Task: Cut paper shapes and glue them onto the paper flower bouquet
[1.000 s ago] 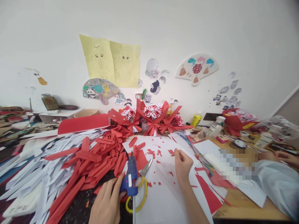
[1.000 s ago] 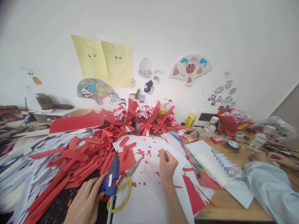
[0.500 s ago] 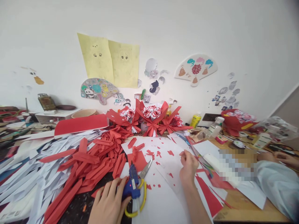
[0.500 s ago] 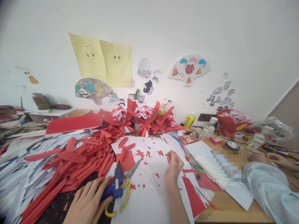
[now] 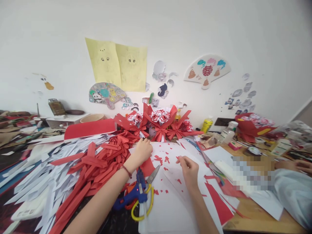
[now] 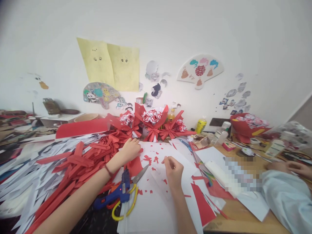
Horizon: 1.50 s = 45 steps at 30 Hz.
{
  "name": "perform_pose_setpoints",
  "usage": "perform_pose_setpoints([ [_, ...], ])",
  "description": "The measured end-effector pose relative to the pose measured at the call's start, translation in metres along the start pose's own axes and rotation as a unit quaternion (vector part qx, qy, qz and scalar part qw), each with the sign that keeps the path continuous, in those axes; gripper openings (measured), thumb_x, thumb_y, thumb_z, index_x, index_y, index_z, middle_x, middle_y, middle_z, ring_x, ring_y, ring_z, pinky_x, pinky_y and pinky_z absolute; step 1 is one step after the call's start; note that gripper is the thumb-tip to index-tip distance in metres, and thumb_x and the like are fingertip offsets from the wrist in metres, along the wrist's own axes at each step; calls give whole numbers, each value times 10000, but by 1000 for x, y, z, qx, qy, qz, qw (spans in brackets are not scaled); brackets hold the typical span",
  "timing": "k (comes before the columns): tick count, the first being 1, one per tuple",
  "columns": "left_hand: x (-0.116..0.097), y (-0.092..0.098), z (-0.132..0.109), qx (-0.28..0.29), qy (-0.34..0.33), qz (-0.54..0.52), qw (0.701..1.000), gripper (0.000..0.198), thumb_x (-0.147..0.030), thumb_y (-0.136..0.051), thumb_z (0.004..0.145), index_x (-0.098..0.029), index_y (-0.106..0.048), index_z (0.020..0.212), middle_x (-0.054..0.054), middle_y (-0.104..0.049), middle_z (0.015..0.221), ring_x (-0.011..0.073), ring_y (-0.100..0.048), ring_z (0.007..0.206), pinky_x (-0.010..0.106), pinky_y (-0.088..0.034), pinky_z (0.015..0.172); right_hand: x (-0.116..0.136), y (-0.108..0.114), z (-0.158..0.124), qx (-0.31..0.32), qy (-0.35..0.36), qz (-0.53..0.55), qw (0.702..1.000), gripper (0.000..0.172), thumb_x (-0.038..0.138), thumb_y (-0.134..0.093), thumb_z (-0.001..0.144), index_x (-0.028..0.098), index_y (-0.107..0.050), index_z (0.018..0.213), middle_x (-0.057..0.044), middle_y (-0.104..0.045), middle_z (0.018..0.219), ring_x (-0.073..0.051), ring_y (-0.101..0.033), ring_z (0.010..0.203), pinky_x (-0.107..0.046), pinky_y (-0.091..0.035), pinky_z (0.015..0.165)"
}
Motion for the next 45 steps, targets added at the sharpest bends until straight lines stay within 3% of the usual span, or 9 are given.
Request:
perform_pose_setpoints([
  [4, 5, -20, 18, 6, -10, 3, 1000, 161, -101, -584, 846, -97, -735, 900, 181, -717, 1009, 288, -614, 1007, 397, -409, 851, 15, -10, -3, 23, 91, -96, 991, 361, 392, -546, 880, 179, -560, 588, 42, -412, 542, -105, -330, 525, -254, -278, 533],
  [7, 16, -26, 24, 16, 7, -8, 1000, 178, -148, -569, 871, -79, -726, 920, 185, -714, 1015, 290, -626, 1003, 426, -421, 882, 21, -15, -5, 31, 139, -129, 981, 370, 362, -526, 896, 182, -520, 573, 44, -408, 535, -102, -337, 519, -251, -282, 542],
  [12, 27, -38, 27, 58, 39, -53, 996, 292, -388, -695, 813, -112, -704, 906, 128, -711, 1029, 274, -620, 1049, 478, -426, 952, 16, -18, -5, 38, 137, -145, 979, 371, 360, -516, 907, 187, -525, 580, 46, -399, 529, -105, -348, 516, -250, -283, 543],
  [18, 43, -28, 30, 58, 63, -203, 975, 225, -351, -670, 806, -128, -690, 788, 93, -722, 858, 248, -663, 896, 462, -453, 898, 13, -19, -5, 53, 119, -133, 982, 351, 357, -540, 898, 196, -578, 588, 39, -440, 522, -116, -368, 515, -259, -291, 545],
  [24, 50, 3, 31, 5, 20, -460, 887, 263, -389, -573, 844, -139, -656, 842, 56, -694, 810, 169, -624, 739, 267, -461, 688, 3, -37, 0, 104, 27, -26, 994, 278, 455, -612, 856, 209, -737, 830, -34, -697, 769, -161, -537, 623, -280, -421, 611],
  [29, 20, 23, 22, -7, -38, -616, 787, 354, -490, -649, 798, -139, -610, 814, 13, -603, 731, 127, -544, 671, 254, -429, 650, -5, -78, -2, 208, -49, 98, 972, 433, 545, -660, 801, 203, -747, 1050, -89, -738, 963, -207, -645, 773, -312, -499, 673],
  [34, -3, 37, 14, -1, -79, -696, 714, 334, -453, -727, 757, -140, -617, 796, -3, -573, 744, 116, -520, 690, 244, -412, 662, -7, -90, -10, 248, -91, 177, 948, 420, 508, -757, 721, 183, -741, 987, -81, -742, 913, -209, -660, 798, -323, -509, 709],
  [39, -2, 39, 12, -3, -87, -722, 687, 284, -388, -770, 739, -140, -639, 785, -1, -596, 752, 112, -524, 672, 249, -415, 661, -8, -77, -11, 208, -125, 228, 943, 390, 429, -820, 658, 193, -716, 951, -33, -707, 800, -172, -646, 728, -265, -496, 624],
  [45, 7, 39, 7, -16, -76, -720, 690, 256, -367, -775, 744, -143, -678, 821, 11, -624, 758, 111, -526, 651, 248, -409, 635, -11, -69, -8, 173, -130, 233, 948, 409, 409, -814, 655, 187, -688, 974, -18, -670, 772, -147, -600, 638, -256, -489, 541],
])
Point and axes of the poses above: each hand's wrist, its own z-axis towards the middle knuckle, its own y-axis out of the back of the hand, x = y × z, the point moved 10 cm from there along z, towards the middle knuckle
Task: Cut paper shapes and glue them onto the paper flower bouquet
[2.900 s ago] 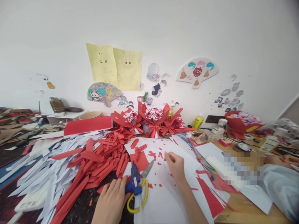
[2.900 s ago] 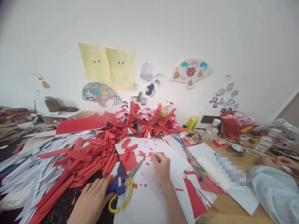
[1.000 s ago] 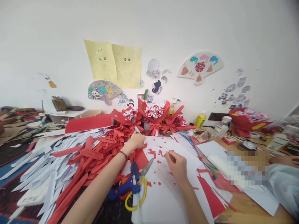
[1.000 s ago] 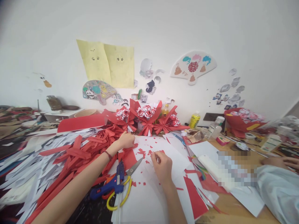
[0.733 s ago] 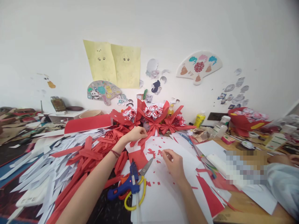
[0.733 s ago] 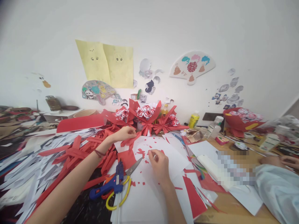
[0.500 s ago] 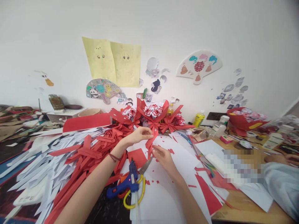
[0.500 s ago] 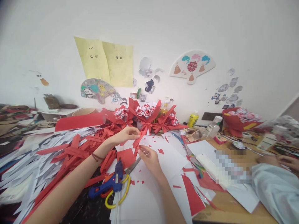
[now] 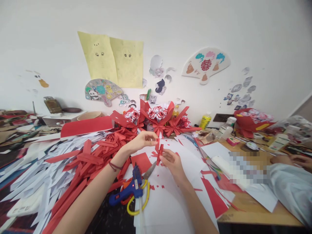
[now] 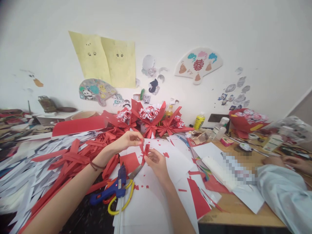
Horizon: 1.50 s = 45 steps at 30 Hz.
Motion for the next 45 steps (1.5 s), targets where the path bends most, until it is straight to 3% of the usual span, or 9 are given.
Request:
perform_pose_setpoints([
  [10, -3, 10, -8, -29, -33, 4, 999, 287, -406, -789, 723, -136, -724, 797, 68, -678, 792, 172, -595, 740, 304, -463, 713, 17, 7, -5, -46, 91, -52, 993, 267, 330, -760, 745, 187, -667, 951, 1, -653, 716, -138, -586, 630, -271, -486, 591],
  [23, -11, 21, -13, -95, -118, -71, 986, 124, -283, -795, 725, -164, -764, 743, 66, -706, 759, 193, -623, 759, 332, -476, 749, 22, 11, -9, -37, 103, 10, 994, 248, 321, -769, 741, 204, -680, 941, -28, -701, 838, -159, -625, 730, -275, -503, 628],
  [31, -32, 37, -23, -133, -172, -163, 963, 235, -341, -862, 650, -179, -691, 662, 10, -629, 665, 145, -564, 685, 288, -438, 671, 14, 9, -6, -32, 54, -11, 998, 341, 363, -776, 736, 201, -640, 1004, -29, -679, 824, -162, -612, 703, -244, -468, 538],
  [34, -41, 39, -29, -130, -183, -178, 958, 326, -406, -879, 610, -183, -641, 624, -8, -595, 624, 135, -539, 644, 285, -431, 647, 6, 1, -3, 1, 31, -47, 998, 426, 410, -730, 783, 204, -616, 1138, -53, -705, 890, -180, -633, 738, -271, -495, 587],
  [37, -56, 53, -39, -140, -193, -173, 956, 322, -397, -880, 611, -185, -641, 647, -12, -605, 633, 137, -555, 653, 291, -446, 674, 4, -8, -4, 50, 24, -88, 995, 549, 443, -657, 848, 233, -519, 1335, -97, -704, 1126, -206, -657, 874, -326, -527, 736],
  [40, -83, 89, -64, -222, -165, -54, 959, 244, -380, -804, 728, -178, -696, 811, 19, -674, 767, 147, -599, 718, 283, -465, 705, 5, -9, -7, 62, 35, -118, 990, 585, 460, -634, 864, 250, -470, 1385, -100, -676, 1213, -217, -651, 958, -365, -510, 858],
  [42, -112, 118, -93, -318, -132, 120, 931, 223, -361, -751, 784, -179, -708, 906, 35, -706, 844, 154, -618, 756, 272, -468, 711, 4, -7, -8, 60, 37, -132, 989, 553, 475, -617, 871, 239, -491, 1355, -101, -683, 1185, -219, -649, 953, -367, -504, 872],
  [45, -156, 146, -141, -435, -75, 388, 809, 187, -350, -677, 830, -196, -724, 924, 32, -731, 859, 162, -631, 743, 268, -449, 692, 2, -6, -10, 61, 31, -145, 987, 516, 497, -604, 871, 225, -517, 1300, -100, -692, 1123, -215, -653, 895, -353, -510, 831],
])
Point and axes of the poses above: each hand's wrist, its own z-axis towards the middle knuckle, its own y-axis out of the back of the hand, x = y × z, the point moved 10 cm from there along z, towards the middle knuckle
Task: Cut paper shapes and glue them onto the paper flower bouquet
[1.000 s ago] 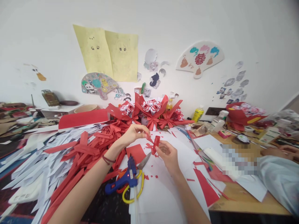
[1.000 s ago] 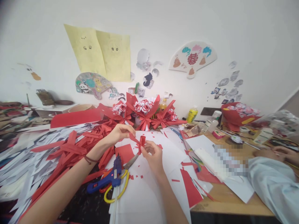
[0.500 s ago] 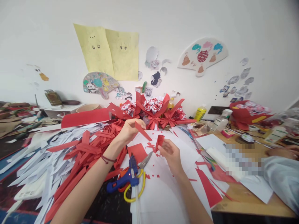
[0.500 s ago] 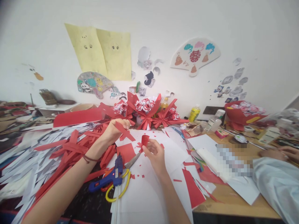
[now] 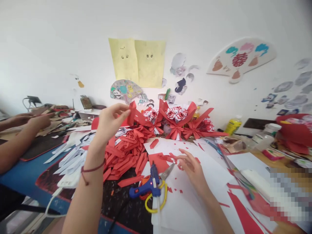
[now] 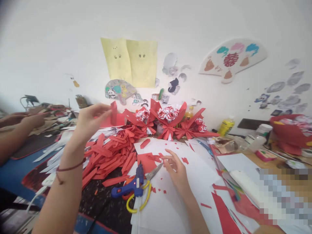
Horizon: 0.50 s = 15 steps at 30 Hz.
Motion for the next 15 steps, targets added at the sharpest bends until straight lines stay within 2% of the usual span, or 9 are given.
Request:
perform_pose_setpoints([
  [1, 4, 14, -1, -14, 8, 90, 996, 194, -355, -645, 846, -207, -729, 940, 27, -732, 822, 165, -631, 710, 276, -444, 683, -1, -1, -1, 3, -3, -2, 1000, 509, 504, -602, 870, 222, -522, 1286, -98, -694, 1097, -209, -653, 858, -345, -513, 803],
  [3, 23, 26, -7, -3, 54, 243, 969, 238, -378, -581, 875, -232, -731, 988, 25, -720, 747, 192, -640, 683, 299, -437, 673, -2, -2, -2, 7, -8, -6, 1000, 497, 519, -596, 866, 216, -536, 1256, -88, -696, 1031, -198, -641, 780, -332, -514, 738],
  [6, 64, 16, -24, 73, 115, 425, 895, 344, -411, -491, 909, -175, -716, 1021, 119, -719, 870, 299, -658, 829, 364, -449, 701, -4, -1, -2, 6, -13, -13, 1000, 480, 525, -590, 863, 209, -553, 1224, -73, -686, 950, -185, -611, 710, -323, -499, 688],
  [8, 76, 2, -35, 97, 89, 511, 850, 363, -354, -493, 903, -77, -680, 1044, 217, -677, 1038, 382, -616, 989, 445, -447, 796, -5, 0, -3, 3, -15, -20, 1000, 476, 520, -594, 859, 203, -557, 1212, -67, -679, 918, -181, -594, 691, -323, -490, 679],
  [9, 78, -9, -41, 116, 64, 512, 849, 346, -305, -486, 906, -71, -656, 1096, 219, -661, 1088, 387, -595, 1041, 462, -438, 839, -5, 0, -2, 3, -16, -23, 1000, 473, 518, -594, 857, 201, -558, 1207, -66, -676, 910, -179, -588, 684, -323, -487, 676],
  [10, 79, -23, -49, 143, 41, 483, 863, 345, -276, -471, 915, -83, -631, 1152, 203, -653, 1127, 366, -588, 1065, 455, -434, 867, -6, 0, -2, 5, -17, -25, 1000, 469, 515, -594, 856, 199, -559, 1201, -64, -675, 903, -177, -582, 679, -323, -485, 672],
  [12, 76, -57, -72, 238, 4, 364, 900, 331, -279, -445, 946, -149, -615, 1199, 133, -660, 1161, 286, -599, 1064, 392, -436, 902, -8, -1, -2, 11, -18, -32, 999, 451, 504, -589, 859, 197, -564, 1187, -62, -675, 897, -173, -574, 671, -321, -480, 668],
  [13, 71, -74, -87, 289, -11, 304, 908, 314, -310, -452, 956, -183, -625, 1185, 100, -664, 1170, 256, -599, 1069, 365, -431, 919, -9, -2, -2, 15, -18, -36, 999, 436, 498, -584, 862, 196, -569, 1176, -60, -675, 894, -171, -572, 669, -319, -477, 668],
  [15, 60, -104, -117, 374, -38, 233, 897, 280, -363, -513, 940, -241, -641, 1157, 53, -665, 1188, 236, -573, 1121, 348, -413, 940, -10, -4, -3, 25, -19, -45, 999, 409, 487, -575, 868, 194, -579, 1153, -56, -672, 883, -168, -568, 666, -313, -471, 664],
])
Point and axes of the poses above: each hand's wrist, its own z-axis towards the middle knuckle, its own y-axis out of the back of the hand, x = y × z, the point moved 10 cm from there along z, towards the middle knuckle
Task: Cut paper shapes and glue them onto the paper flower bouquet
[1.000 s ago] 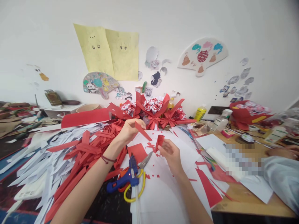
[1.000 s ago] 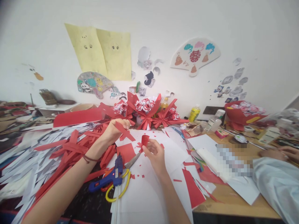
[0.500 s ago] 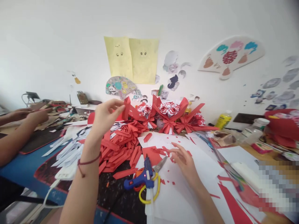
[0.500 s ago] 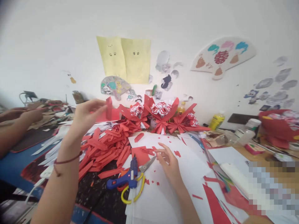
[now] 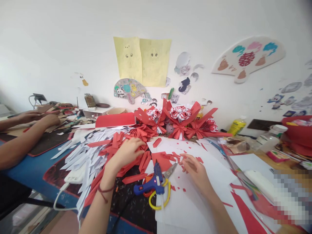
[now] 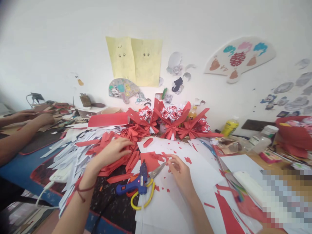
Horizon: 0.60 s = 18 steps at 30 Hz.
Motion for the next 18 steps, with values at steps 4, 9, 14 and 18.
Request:
perform_pose_setpoints([
  [4, -29, -44, -8, 67, -42, 19, 997, 288, -360, -629, 877, -260, -643, 1147, 39, -652, 1217, 251, -561, 1136, 394, -392, 934, -1, -1, -1, 7, -10, -8, 1000, 387, 474, -572, 870, 196, -589, 1139, -48, -669, 874, -168, -569, 673, -311, -470, 676],
  [9, -17, -60, -9, 71, -33, 39, 996, 384, -232, -673, 824, -241, -616, 1204, 50, -641, 1264, 268, -538, 1180, 426, -357, 969, 1, 2, -3, -3, -13, -18, 1000, 359, 456, -569, 869, 200, -611, 1117, -47, -676, 862, -172, -571, 674, -322, -467, 701],
  [14, -3, -55, -8, 52, -30, 48, 997, 400, -181, -652, 836, -258, -597, 1225, 39, -614, 1317, 252, -507, 1223, 417, -330, 1000, 3, 2, -4, -4, -19, -22, 1000, 348, 450, -564, 860, 197, -631, 1090, -47, -682, 839, -179, -581, 672, -319, -466, 678],
  [18, -16, -42, -20, 42, -30, 3, 999, 396, -247, -690, 829, -289, -595, 1212, 26, -593, 1330, 249, -489, 1225, 388, -332, 1003, 4, 1, -4, 2, -18, -32, 999, 335, 436, -549, 863, 197, -640, 1079, -45, -683, 824, -181, -585, 665, -320, -469, 677],
])
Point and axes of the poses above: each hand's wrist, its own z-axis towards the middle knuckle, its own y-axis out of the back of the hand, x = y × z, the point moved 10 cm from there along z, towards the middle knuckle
